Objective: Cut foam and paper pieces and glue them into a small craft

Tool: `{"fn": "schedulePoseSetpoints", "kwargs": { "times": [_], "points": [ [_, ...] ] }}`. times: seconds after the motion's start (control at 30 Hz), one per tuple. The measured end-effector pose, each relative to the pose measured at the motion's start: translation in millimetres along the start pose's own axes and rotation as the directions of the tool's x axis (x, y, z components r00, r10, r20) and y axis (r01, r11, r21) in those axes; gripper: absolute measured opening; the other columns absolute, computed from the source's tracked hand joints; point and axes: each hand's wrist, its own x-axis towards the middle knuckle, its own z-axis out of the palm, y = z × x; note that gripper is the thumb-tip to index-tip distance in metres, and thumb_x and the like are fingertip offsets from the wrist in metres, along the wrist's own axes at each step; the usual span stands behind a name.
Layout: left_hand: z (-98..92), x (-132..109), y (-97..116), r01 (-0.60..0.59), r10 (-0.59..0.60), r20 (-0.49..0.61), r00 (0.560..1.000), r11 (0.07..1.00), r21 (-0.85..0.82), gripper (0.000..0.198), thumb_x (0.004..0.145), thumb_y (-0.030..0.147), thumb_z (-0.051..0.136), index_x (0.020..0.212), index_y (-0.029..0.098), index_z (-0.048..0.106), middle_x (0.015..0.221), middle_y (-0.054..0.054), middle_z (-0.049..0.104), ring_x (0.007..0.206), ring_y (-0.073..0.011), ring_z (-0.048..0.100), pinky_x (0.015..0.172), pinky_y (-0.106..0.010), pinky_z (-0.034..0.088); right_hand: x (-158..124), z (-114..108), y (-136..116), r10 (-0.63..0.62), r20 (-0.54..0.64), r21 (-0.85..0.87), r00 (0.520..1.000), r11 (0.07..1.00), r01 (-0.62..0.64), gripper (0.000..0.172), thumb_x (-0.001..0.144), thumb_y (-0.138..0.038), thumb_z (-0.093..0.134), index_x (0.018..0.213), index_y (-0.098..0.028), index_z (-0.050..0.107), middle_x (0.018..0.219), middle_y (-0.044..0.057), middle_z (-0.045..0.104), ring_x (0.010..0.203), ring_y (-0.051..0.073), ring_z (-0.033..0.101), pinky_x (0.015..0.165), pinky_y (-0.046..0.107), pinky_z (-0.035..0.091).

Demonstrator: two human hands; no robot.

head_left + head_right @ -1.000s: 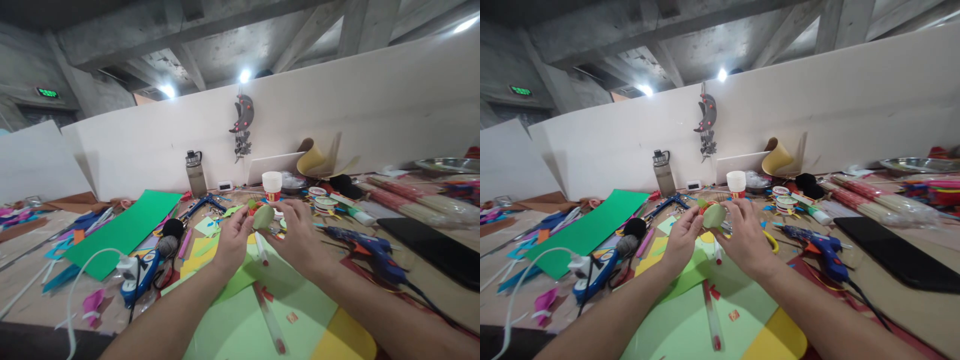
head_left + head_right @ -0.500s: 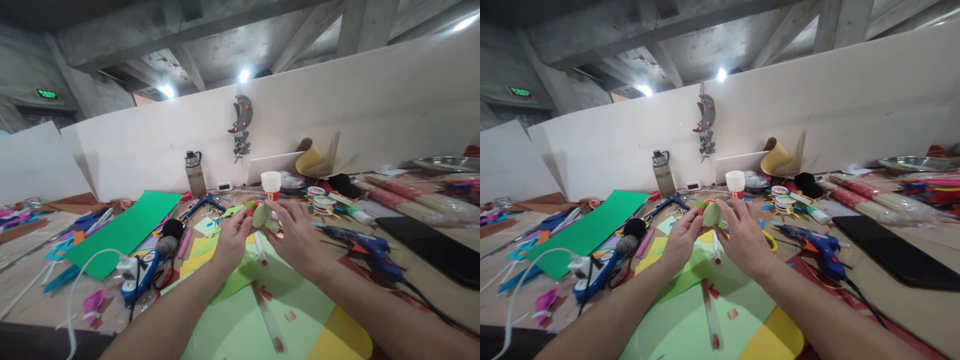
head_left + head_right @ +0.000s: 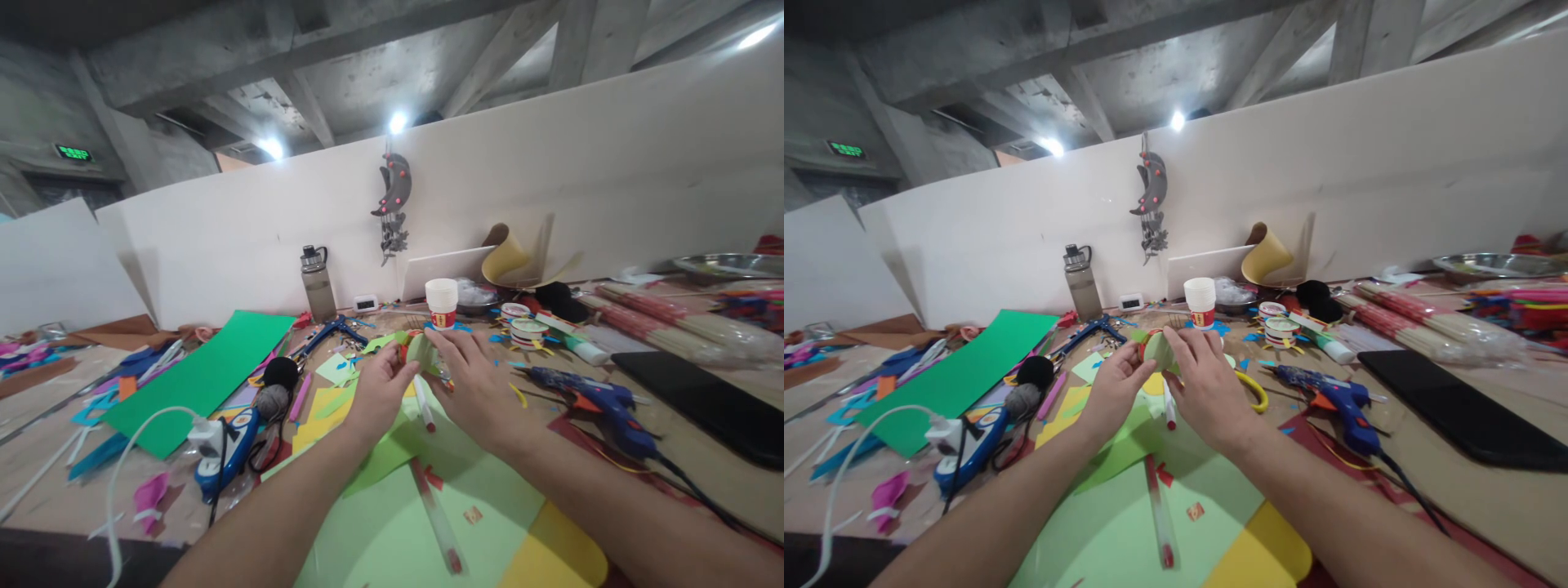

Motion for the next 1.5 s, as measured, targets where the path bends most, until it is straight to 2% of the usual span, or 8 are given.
{"fn": "schedulePoseSetpoints", "kwargs": {
  "times": [0.17, 0.43, 0.53, 0.7, 0.93, 1.07, 1.33, 1.5],
  "points": [
    [-7.0, 4, -4, 0.110, -0.111, -0.001, 0.994, 0.990, -0.093, 0.027, 0.075, 0.028, 0.070, 0.098, 0.015, 0.063, 0.092, -0.005, 0.071, 0.081, -0.0155, 0.064, 0.076, -0.027, 0.049, 3, -3, 0, 0.261, 0.032, 0.237, 0.965, 0.936, -0.261, 0.046, 0.084, -0.033, 0.063, 0.126, -0.019, 0.053, 0.117, 0.015, 0.053, 0.107, 0.031, 0.051, 0.087, 0.048, 0.048],
    [-8.4, 6, -5, 0.300, -0.303, -0.010, 0.953, 0.948, -0.111, 0.038, 0.061, 0.020, 0.075, 0.097, 0.013, 0.062, 0.084, -0.006, 0.071, 0.065, -0.0143, 0.063, 0.063, -0.027, 0.050, 7, 3, 4, 0.396, 0.542, 0.576, 0.741, 0.467, -0.671, 0.035, 0.088, -0.047, 0.047, 0.102, -0.018, 0.061, 0.092, 0.008, 0.066, 0.075, 0.019, 0.059, 0.065, 0.033, 0.050],
    [-8.9, 7, -7, 0.286, -0.290, -0.009, 0.957, 0.947, -0.143, 0.041, 0.059, 0.021, 0.079, 0.096, 0.012, 0.065, 0.087, -0.006, 0.072, 0.069, -0.0138, 0.064, 0.066, -0.026, 0.050, 4, 9, 5, 0.402, 0.588, 0.595, 0.702, 0.373, -0.712, 0.033, 0.083, -0.043, 0.055, 0.104, -0.018, 0.060, 0.089, 0.006, 0.066, 0.070, 0.018, 0.058, 0.059, 0.031, 0.049],
    [-13.7, 9, -7, 0.242, -0.244, 0.025, 0.969, 0.934, -0.263, 0.046, 0.057, 0.021, 0.087, 0.097, 0.013, 0.065, 0.088, -0.005, 0.073, 0.075, -0.0133, 0.066, 0.071, -0.024, 0.050, 5, 5, 0, 0.410, 0.541, 0.638, 0.734, 0.369, -0.676, 0.029, 0.079, -0.039, 0.065, 0.100, -0.019, 0.061, 0.086, 0.003, 0.063, 0.073, 0.016, 0.057, 0.064, 0.030, 0.049],
    [-22.5, 11, 4, 0.348, -0.324, 0.127, 0.938, 0.868, -0.355, 0.038, 0.063, 0.024, 0.085, 0.093, 0.010, 0.068, 0.086, -0.007, 0.072, 0.066, -0.0118, 0.064, 0.067, -0.025, 0.053, 11, -4, -4, 0.408, 0.575, 0.755, 0.710, 0.070, -0.652, 0.038, 0.083, -0.051, 0.060, 0.103, -0.019, 0.057, 0.086, 0.001, 0.059, 0.073, 0.013, 0.057, 0.064, 0.027, 0.050],
    [-24.7, 11, 1, 0.355, -0.317, 0.167, 0.934, 0.882, -0.311, 0.041, 0.063, 0.024, 0.085, 0.098, 0.013, 0.069, 0.087, -0.006, 0.073, 0.068, -0.0134, 0.066, 0.068, -0.026, 0.052, 13, -8, -2, 0.479, 0.571, 0.732, 0.666, 0.069, -0.677, 0.039, 0.082, -0.055, 0.059, 0.096, -0.019, 0.056, 0.080, 0.000, 0.059, 0.069, 0.012, 0.055, 0.059, 0.025, 0.047],
    [-22.7, 9, -7, 0.264, -0.248, 0.159, 0.956, 0.961, -0.085, 0.040, 0.062, 0.026, 0.086, 0.098, 0.017, 0.070, 0.095, -0.004, 0.071, 0.078, -0.0122, 0.065, 0.075, -0.024, 0.049, 14, -8, 0, 0.510, 0.514, 0.643, 0.690, 0.304, -0.703, 0.027, 0.076, -0.042, 0.066, 0.069, -0.019, 0.053, 0.059, -0.006, 0.049, 0.053, 0.008, 0.042, 0.049, 0.022, 0.035],
    [-22.9, 10, -7, 0.317, -0.301, 0.182, 0.936, 0.946, -0.066, 0.041, 0.061, 0.026, 0.087, 0.097, 0.015, 0.070, 0.091, -0.005, 0.072, 0.076, -0.0131, 0.065, 0.074, -0.024, 0.049, 13, -4, 2, 0.528, 0.616, 0.643, 0.585, 0.091, -0.760, 0.027, 0.070, -0.042, 0.068, 0.064, -0.020, 0.053, 0.054, -0.005, 0.053, 0.049, 0.009, 0.048, 0.049, 0.023, 0.041]
  ]
}}
